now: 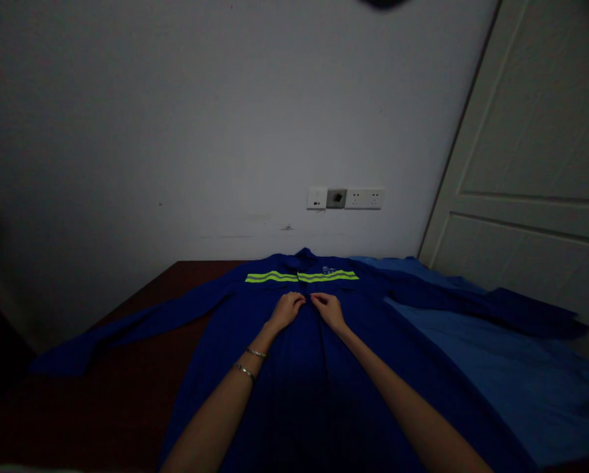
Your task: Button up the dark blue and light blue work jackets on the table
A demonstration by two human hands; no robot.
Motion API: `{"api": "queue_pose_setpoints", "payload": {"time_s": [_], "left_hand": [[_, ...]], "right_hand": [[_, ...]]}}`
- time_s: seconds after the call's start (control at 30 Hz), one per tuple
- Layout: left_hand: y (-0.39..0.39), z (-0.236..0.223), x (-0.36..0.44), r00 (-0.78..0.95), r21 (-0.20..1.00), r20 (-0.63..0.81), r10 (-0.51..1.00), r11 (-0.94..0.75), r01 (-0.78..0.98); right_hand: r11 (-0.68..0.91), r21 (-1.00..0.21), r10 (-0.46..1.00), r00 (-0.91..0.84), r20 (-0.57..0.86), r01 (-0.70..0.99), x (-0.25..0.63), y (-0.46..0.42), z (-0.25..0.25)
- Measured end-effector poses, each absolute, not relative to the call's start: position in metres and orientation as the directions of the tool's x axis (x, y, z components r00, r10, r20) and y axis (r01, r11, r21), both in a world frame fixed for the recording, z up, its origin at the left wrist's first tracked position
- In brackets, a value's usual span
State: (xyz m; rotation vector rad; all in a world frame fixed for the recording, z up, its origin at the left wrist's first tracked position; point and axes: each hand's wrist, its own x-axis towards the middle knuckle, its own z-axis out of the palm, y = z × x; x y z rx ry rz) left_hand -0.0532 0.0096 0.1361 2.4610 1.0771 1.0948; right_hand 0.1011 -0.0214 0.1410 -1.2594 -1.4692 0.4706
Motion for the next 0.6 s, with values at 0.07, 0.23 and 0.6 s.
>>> {"api": "queue_pose_setpoints", "payload": {"time_s": [0.07,0.23,0.6], "left_hand": [[0.0091,0.1366,-0.0532,0.448,0.485,0.54,0.713,-0.698,0.527],[0.0096,0.136,-0.0534,0.434,0.501,0.543,0.719,-0.692,0.52],[0.0066,0.1373,-0.053,0.435,0.475,0.525,0.731,-0.676,0.564]], "right_hand": [[0.355,-0.835,0.877,0.159,0.453,0.42,0.1015,-0.0208,0.1405],[0.352,-0.88,0.89,0.177,0.42,0.319,0.1036,-0.0178,0.1377],[0.326,-0.878,0.914,0.121,0.388,0.35,0.1066,-0.0185,0.1362]]}}
